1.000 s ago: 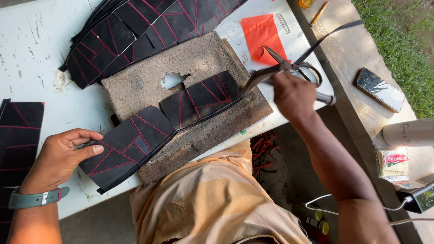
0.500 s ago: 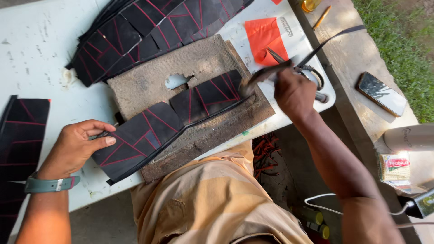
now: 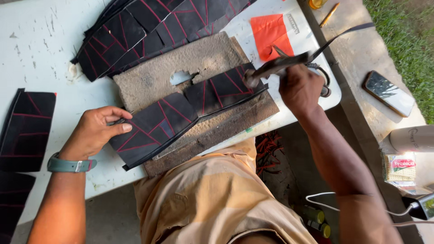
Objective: The person uses a hammer and a metal punch to drive fasteners into black wallets with red stitching on a white table. They repeatedly position each wallet on a worn foam block, strike the punch, and then inspect the zipper before moving to the next wallet.
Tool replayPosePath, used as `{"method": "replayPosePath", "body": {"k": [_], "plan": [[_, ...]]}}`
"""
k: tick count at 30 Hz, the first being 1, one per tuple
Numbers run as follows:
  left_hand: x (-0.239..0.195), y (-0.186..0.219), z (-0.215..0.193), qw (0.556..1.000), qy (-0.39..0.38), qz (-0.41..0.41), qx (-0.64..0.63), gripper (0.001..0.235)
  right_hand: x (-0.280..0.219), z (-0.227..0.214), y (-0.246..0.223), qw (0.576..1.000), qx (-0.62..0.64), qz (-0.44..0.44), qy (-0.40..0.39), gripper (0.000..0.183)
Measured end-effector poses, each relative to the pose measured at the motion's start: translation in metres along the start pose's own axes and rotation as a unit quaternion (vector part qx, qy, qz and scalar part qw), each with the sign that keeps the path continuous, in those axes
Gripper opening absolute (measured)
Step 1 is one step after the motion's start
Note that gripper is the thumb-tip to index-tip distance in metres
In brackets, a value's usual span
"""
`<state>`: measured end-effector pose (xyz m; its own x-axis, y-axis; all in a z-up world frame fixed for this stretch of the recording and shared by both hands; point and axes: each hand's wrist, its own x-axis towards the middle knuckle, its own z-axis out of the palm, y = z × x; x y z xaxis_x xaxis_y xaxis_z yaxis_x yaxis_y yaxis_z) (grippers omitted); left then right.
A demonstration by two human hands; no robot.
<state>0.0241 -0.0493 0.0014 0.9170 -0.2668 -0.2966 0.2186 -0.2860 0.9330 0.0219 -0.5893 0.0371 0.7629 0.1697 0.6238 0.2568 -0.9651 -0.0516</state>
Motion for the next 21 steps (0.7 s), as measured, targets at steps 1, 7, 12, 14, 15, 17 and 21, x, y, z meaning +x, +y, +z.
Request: {"method": "replayPosePath", "body": {"k": [1, 7, 12, 14, 15, 17, 21], "plan": [[-0.002, -0.001, 0.001, 1.0, -0.007, -0.001, 0.005, 0.028, -0.001, 0.0, -0.002, 0.998, -0.021, -0.046, -0.037, 0.005], [0.006, -0.004, 0.008, 0.998, -0.028, 0.047, 0.022, 0.028, 0.002, -0.001, -0.003, 0.997, -0.059, -0.039, -0.04, 0.016], [0.019, 0.01, 0.01, 0.999, -0.031, 0.019, -0.009, 0.029, 0.013, -0.004, -0.006, 0.989, -0.056, -0.126, -0.051, 0.021], [0.02, 0.009, 0.013, 0.998, -0.024, 0.036, 0.039, 0.028, 0.013, -0.004, -0.011, 0.998, -0.05, -0.033, -0.02, 0.008], [0.016, 0.006, 0.017, 0.997, -0.021, 0.04, 0.063, 0.028, 0.008, -0.004, -0.014, 0.999, -0.045, 0.015, -0.007, 0.012], [0.016, 0.01, 0.019, 0.999, -0.021, 0.008, 0.05, 0.027, 0.008, -0.003, -0.018, 0.988, -0.075, -0.12, -0.057, 0.006], [0.031, 0.025, 0.022, 0.998, -0.049, 0.023, -0.031, 0.029, 0.015, 0.003, -0.013, 0.989, -0.082, -0.1, -0.072, 0.008]]}}
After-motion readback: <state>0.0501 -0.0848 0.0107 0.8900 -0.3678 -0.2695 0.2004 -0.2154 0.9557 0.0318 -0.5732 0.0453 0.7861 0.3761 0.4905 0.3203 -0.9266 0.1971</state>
